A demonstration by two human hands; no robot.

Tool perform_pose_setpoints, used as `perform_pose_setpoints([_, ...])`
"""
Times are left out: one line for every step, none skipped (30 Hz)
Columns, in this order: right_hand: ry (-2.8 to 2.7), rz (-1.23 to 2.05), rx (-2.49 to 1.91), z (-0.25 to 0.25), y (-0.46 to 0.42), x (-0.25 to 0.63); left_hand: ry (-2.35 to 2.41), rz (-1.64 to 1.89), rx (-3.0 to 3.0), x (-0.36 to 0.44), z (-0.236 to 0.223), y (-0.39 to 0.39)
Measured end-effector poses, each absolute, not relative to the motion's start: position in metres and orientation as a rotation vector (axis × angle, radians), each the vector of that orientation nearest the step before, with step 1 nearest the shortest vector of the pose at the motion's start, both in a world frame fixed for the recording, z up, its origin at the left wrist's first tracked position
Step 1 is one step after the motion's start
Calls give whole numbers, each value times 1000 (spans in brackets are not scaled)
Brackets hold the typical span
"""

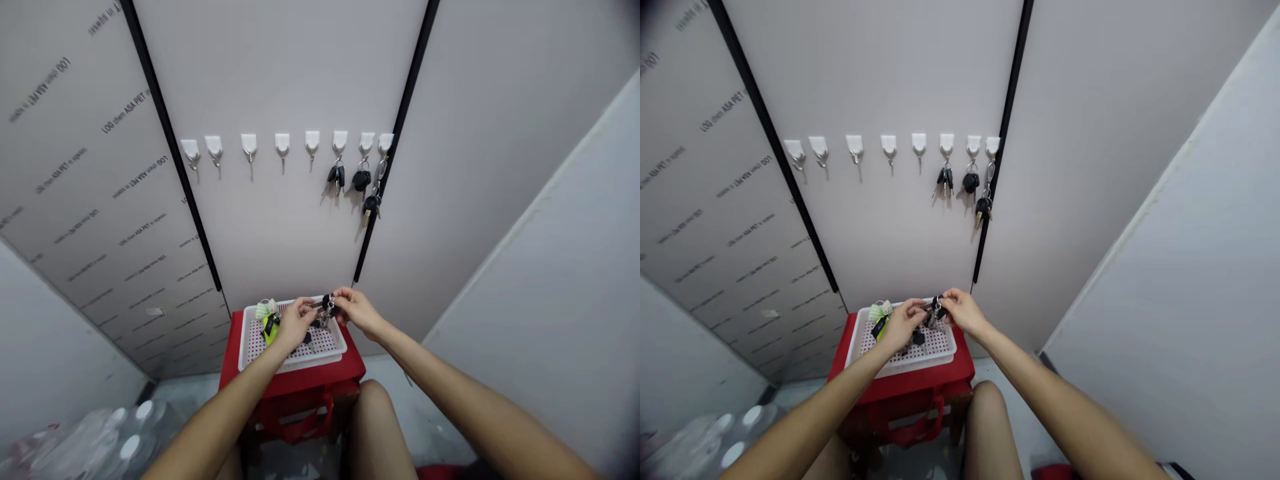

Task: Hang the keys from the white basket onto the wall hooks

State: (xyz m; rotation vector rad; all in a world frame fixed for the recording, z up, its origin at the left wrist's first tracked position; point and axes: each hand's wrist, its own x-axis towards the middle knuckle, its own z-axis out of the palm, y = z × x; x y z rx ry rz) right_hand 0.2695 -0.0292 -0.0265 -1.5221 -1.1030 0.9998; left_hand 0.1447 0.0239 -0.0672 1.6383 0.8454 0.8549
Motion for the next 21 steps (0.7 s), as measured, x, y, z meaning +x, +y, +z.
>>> perform_pose_setpoints([-1076,1012,-1490,-23,-28,267,882,909,1655,142,-61,23])
perform_pose_setpoints([-1053,1018,-1457,-20,-26,263,907,969,1699,140,-54,21])
perform_pose_setpoints([-1029,1020,-1428,-18,-25,260,918,1022,1768,138,-49,18])
perform_pose_setpoints([-1008,1019,-1404,-16,-23,257,913,1055,1851,137,-46,15])
perform_pose_setpoints([-989,1016,-1386,-14,-22,254,897,1055,1930,136,-43,12])
perform_pose_setpoints([-974,1015,-1373,-12,-20,251,880,1025,1984,136,-42,10])
perform_pose_setpoints([-965,1012,-1365,-11,-18,249,876,987,2006,136,-42,9])
perform_pose_setpoints([-964,1009,-1361,-10,-17,248,887,957,2003,136,-42,9])
perform_pose_setpoints([-972,1002,-1362,-9,-16,248,904,939,1988,135,-41,11])
perform_pose_setpoints([-993,989,-1372,-9,-15,249,917,928,1976,134,-39,13])
perform_pose_setpoints([-1031,961,-1390,-8,-15,251,921,919,1976,132,-35,17])
perform_pose_setpoints([-1089,901,-1417,-7,-15,254,915,907,1994,130,-29,21])
perform_pose_setpoints([-1160,802,-1446,-6,-15,257,899,887,2029,128,-20,25])
perform_pose_setpoints([-1233,673,-1468,-4,-16,260,880,858,2076,126,-10,29])
perform_pose_setpoints([-1307,544,-1477,-2,-17,262,862,829,2130,124,1,31])
perform_pose_setpoints([-1392,445,-1464,1,-17,264,843,804,2190,122,13,33])
perform_pose_setpoints([-1481,392,-1434,4,-18,264,824,784,2253,122,24,34])
perform_pose_setpoints([-1566,388,-1394,7,-18,264,803,768,2313,122,35,34])
perform_pose_setpoints([-1634,425,-1352,11,-17,262,775,757,2369,123,45,35])
perform_pose_setpoints([-1674,471,-1315,15,-16,260,742,755,2414,124,53,36])
perform_pose_setpoints([-1678,506,-1288,20,-14,258,708,761,2442,125,61,37])
